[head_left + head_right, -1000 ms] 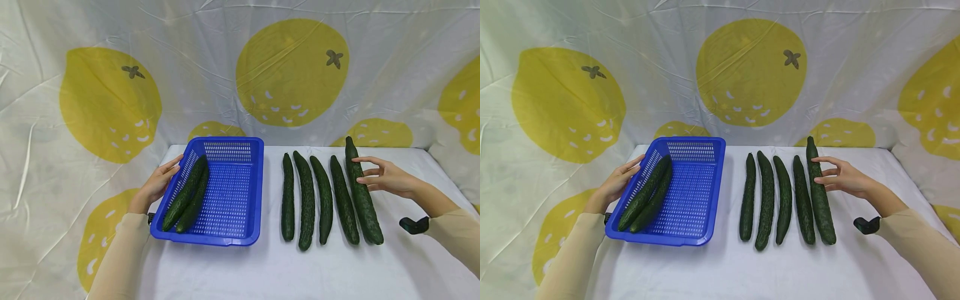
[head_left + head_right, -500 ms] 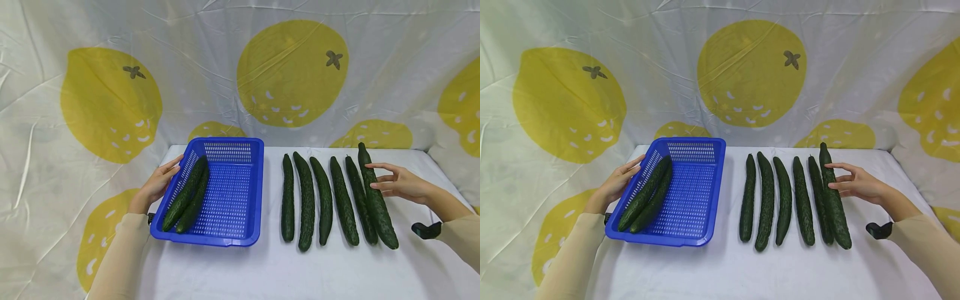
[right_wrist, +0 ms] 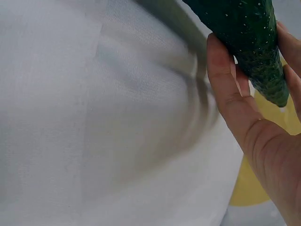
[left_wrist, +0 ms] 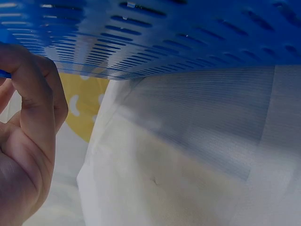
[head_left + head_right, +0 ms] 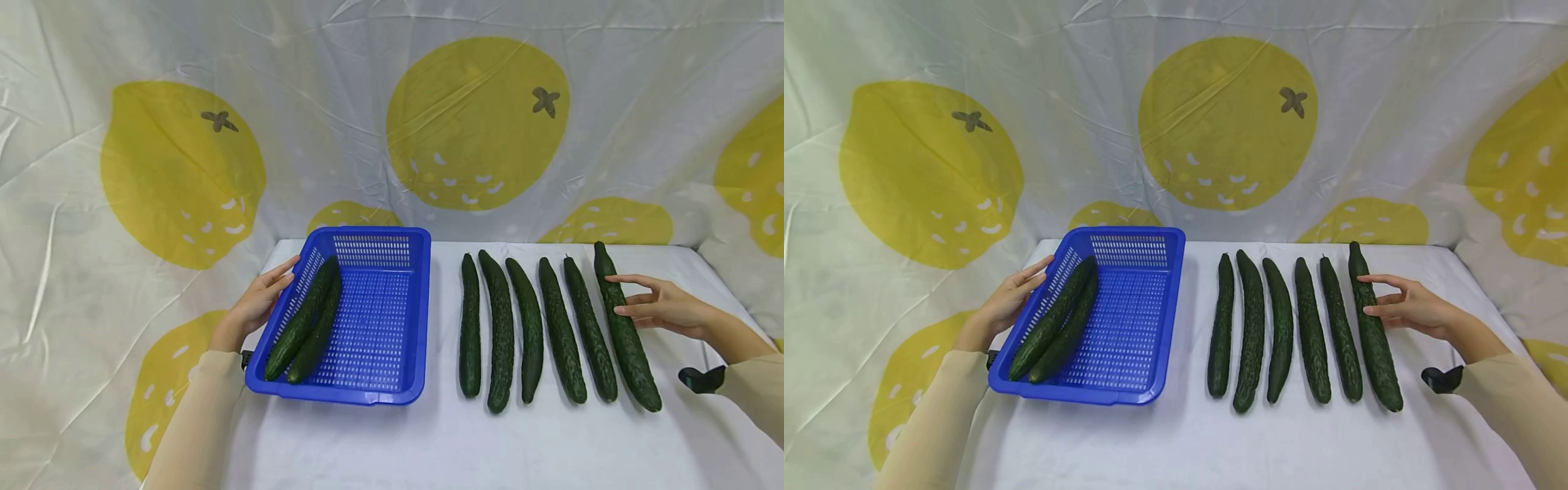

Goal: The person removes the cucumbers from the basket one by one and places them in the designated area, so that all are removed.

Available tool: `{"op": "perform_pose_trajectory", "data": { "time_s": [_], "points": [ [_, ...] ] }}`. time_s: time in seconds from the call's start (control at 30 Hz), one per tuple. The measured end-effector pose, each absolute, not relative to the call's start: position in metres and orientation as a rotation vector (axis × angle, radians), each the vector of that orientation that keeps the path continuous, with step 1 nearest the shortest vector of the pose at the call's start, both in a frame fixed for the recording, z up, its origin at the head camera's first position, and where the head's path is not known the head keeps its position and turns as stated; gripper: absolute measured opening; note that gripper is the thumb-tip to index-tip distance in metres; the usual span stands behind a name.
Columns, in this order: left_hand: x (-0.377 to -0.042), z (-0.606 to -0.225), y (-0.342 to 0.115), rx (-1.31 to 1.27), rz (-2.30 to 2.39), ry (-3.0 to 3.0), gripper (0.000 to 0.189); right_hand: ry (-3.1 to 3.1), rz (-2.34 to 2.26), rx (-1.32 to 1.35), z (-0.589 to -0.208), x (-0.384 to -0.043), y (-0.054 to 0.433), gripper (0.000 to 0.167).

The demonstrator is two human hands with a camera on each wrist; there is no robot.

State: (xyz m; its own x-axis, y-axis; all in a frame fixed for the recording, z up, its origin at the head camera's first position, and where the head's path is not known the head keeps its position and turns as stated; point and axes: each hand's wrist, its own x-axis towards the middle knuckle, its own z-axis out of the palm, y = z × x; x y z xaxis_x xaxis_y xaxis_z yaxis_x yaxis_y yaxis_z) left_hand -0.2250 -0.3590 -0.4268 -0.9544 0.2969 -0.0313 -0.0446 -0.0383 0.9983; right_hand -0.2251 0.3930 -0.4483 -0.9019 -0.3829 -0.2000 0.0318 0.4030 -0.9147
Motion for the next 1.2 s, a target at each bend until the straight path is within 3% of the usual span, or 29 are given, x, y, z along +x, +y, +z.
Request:
{"op": "perform_pose_trajectory", "data": {
  "time_s": [1.2],
  "points": [
    [-0.225,-0.427,-0.358,0.287,2.111,1.96,0.055,2.411,-1.381,-0.268,-0.451,-0.228,0.382,0.057]
  ]
}}
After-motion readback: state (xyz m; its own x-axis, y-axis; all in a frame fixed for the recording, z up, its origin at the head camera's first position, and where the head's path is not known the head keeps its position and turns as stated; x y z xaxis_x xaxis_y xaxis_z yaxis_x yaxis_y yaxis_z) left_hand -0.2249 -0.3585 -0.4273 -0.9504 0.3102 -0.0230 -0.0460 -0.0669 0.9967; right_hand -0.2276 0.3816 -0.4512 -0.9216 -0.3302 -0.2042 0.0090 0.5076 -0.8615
